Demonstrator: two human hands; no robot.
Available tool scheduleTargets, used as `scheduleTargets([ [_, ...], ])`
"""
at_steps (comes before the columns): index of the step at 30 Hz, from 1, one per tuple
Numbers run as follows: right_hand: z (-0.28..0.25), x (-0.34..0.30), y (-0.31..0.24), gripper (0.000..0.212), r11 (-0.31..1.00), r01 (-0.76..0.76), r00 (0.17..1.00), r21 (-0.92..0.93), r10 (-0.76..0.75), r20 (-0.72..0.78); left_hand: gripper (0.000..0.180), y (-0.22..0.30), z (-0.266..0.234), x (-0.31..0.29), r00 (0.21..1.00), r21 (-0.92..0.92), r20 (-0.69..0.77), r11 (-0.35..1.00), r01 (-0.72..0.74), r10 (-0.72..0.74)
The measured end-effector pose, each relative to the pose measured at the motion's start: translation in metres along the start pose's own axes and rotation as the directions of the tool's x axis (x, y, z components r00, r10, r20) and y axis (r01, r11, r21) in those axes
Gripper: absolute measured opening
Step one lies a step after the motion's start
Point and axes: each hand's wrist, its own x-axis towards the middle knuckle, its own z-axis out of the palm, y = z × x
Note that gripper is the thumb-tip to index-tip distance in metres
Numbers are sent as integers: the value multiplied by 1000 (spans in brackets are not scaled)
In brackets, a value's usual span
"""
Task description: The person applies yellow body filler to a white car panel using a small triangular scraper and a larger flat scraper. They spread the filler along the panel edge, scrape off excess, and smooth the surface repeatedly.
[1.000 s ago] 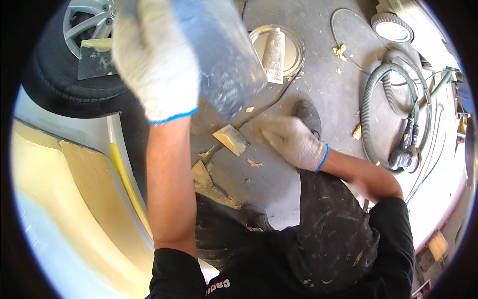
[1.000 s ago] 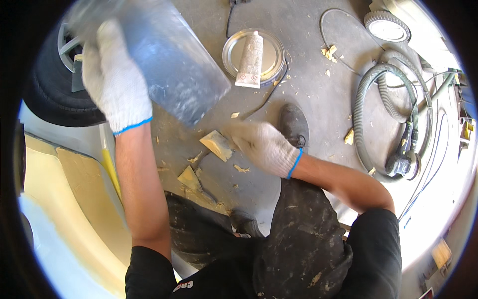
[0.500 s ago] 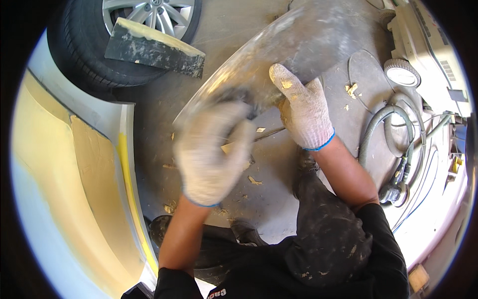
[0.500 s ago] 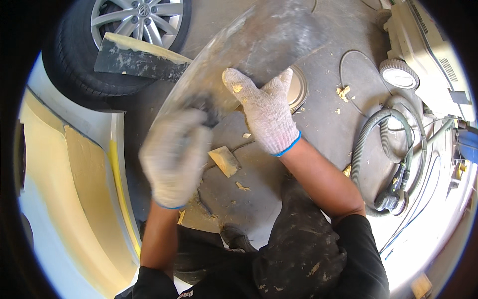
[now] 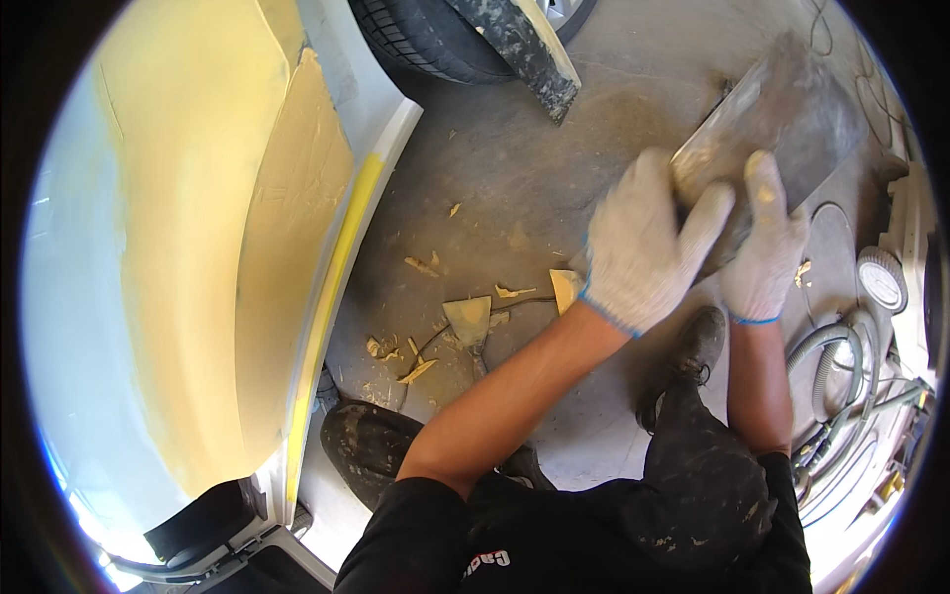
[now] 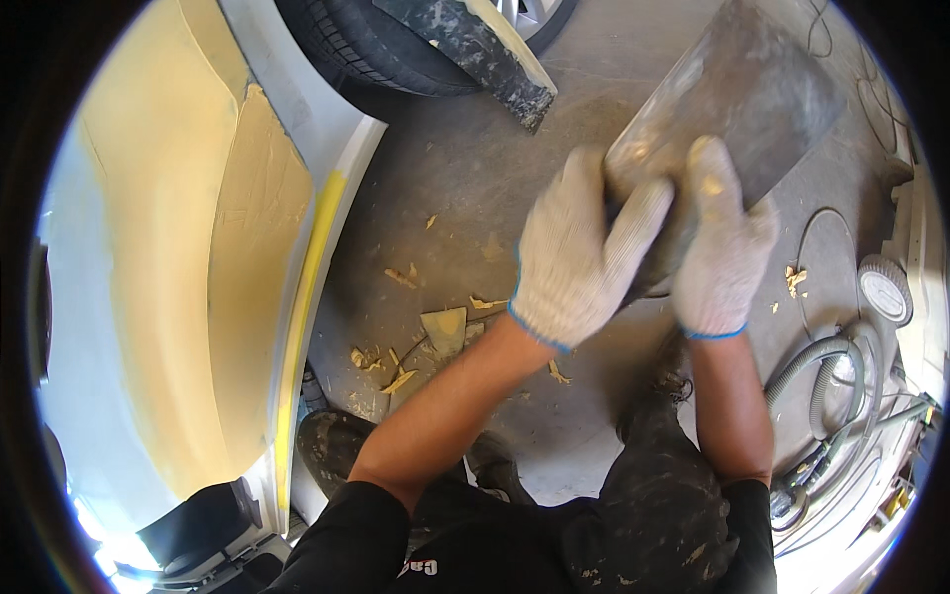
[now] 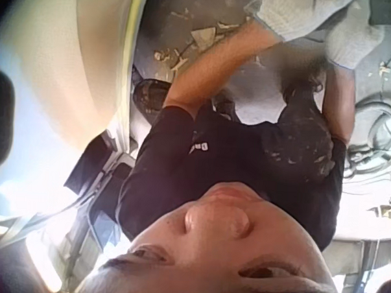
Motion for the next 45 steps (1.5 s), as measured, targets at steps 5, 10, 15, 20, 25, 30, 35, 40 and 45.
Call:
scheduleTargets([
  [5,27,30,-2,35,993,41,968,-113,-11,250,33,-73,-31,-134,861,-106,464,952,287,-207],
  [10,81,-6,35,29,672,703,339,-233,-30,940,26,-67,-117,-143,808,110,590,992,-67,-11],
  [15,147,-9,31,11,488,842,-257,232,-17,966,34,-20,-172,-66,981,515,161,838,-180,112],
  [20,183,-16,31,11,201,830,-532,521,-1,847,32,-49,-190,-57,810,829,200,536,160,-551],
  [25,192,-4,29,15,149,801,-555,580,-181,812,23,-67,-189,-67,949,758,70,634,150,-309],
  [30,199,45,49,30,10,915,-358,403,-441,823,34,-71,-196,-77,998,815,-26,578,51,-51],
  [35,200,54,14,36,-270,893,-446,360,-642,624,46,-60,-211,-66,965,909,45,391,-147,259],
  [40,207,40,-10,39,-363,873,-483,325,-733,479,49,-59,-227,-62,871,957,104,190,-219,480],
  [45,237,28,-20,39,-413,867,-493,278,-786,372,51,-59,-247,-67,889,985,52,122,-120,454],
])
